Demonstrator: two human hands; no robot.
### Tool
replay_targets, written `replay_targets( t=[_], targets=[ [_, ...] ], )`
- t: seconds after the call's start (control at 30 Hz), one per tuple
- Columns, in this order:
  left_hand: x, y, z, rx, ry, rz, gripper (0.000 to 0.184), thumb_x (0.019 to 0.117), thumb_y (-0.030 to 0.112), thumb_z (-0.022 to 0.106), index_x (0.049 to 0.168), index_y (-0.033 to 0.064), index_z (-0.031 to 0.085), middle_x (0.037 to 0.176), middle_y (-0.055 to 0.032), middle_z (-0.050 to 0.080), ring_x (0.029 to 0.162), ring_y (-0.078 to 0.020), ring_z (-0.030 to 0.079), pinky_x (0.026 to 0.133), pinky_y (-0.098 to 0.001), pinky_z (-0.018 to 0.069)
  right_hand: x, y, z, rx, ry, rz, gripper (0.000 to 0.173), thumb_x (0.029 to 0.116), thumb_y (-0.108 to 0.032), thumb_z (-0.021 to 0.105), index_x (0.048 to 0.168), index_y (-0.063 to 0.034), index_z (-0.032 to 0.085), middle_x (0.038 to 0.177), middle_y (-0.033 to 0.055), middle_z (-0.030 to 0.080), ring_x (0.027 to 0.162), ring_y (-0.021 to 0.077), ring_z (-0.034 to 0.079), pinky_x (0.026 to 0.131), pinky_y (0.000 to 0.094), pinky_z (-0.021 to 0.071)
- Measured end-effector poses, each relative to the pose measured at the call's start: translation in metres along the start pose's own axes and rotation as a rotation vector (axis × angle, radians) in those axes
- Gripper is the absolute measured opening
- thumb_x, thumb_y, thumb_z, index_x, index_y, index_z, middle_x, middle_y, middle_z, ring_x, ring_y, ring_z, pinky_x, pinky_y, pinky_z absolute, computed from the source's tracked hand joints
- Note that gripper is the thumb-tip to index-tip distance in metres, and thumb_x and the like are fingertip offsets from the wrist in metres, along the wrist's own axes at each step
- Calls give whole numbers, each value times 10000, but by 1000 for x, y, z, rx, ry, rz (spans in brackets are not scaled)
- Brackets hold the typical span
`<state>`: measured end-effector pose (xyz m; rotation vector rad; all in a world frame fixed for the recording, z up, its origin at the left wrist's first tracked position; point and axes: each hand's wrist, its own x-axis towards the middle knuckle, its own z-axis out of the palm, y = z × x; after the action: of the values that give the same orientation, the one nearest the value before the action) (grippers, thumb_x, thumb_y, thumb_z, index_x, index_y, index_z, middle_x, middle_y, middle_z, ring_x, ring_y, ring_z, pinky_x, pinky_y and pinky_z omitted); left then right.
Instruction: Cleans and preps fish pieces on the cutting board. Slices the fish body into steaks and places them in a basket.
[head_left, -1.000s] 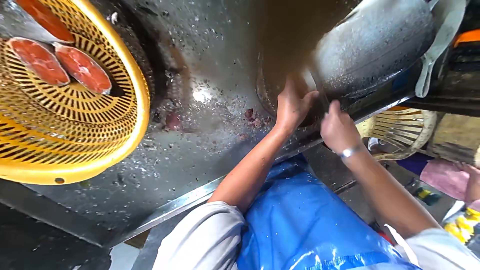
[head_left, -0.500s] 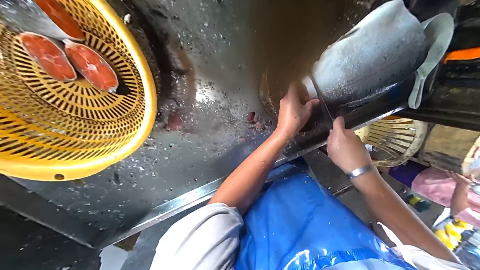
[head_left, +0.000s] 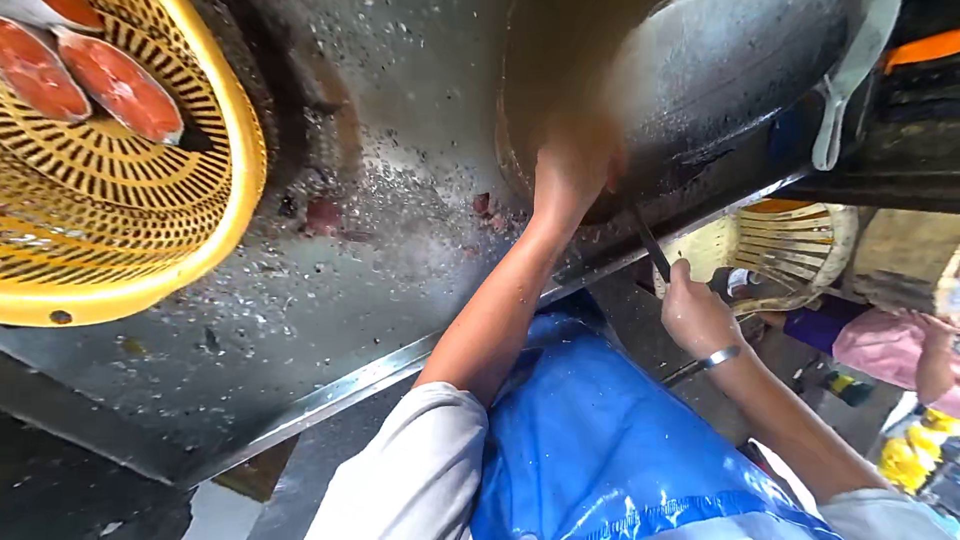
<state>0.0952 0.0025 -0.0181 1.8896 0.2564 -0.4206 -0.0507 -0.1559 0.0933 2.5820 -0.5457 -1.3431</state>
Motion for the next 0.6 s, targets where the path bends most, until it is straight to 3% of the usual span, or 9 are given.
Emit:
replay_targets(
  t=[0.1,0.2,0.33,0.47,0.53,0.6],
  targets=[
    [-1,-5,-9,41,8,33,499,910,178,700,1363,25,554,1007,-130,731,898,-240,727,823,-440,603,-23,8,-3,-51,-73,21,318,1104,-207,362,1392,-82,409,986,239,695,967,452,719,762,603,575],
    [1,-11,-26,78,4,-37,544,901,224,710,1389,54,541,1060,-129,733,947,-235,729,860,-438,598,-33,6,-12,14,14,-51,276,1109,-232,383,1317,-70,464,891,225,690,907,451,723,728,594,573],
    [-8,-26,-41,-108,80,31,539,879,208,721,1374,56,568,1131,-110,723,925,-170,734,787,-375,630,-16,0,-20,211,175,-174,291,1103,-251,433,1312,-50,457,765,237,634,721,469,688,607,642,539],
    [-33,-25,-116,-358,273,133,469,929,111,708,1358,3,555,1099,-124,712,857,-205,739,665,-385,657,10,-9,-14,404,191,-314,350,1071,-240,507,1371,-60,477,801,288,632,719,505,656,627,711,495],
    [-42,-29,-168,-404,392,194,470,961,61,661,1387,-56,502,1157,-175,673,906,-252,723,692,-426,656,20,-9,-4,535,97,-331,362,1048,-252,528,1369,-88,499,800,242,636,647,417,654,596,662,524],
    [-44,-35,-220,-435,501,256,429,1004,61,591,1383,-71,440,1141,-197,655,925,-297,717,738,-480,657,23,-9,-2,716,-12,-353,352,1042,-241,528,1366,-105,503,752,141,609,554,269,627,527,515,558]
  ],
)
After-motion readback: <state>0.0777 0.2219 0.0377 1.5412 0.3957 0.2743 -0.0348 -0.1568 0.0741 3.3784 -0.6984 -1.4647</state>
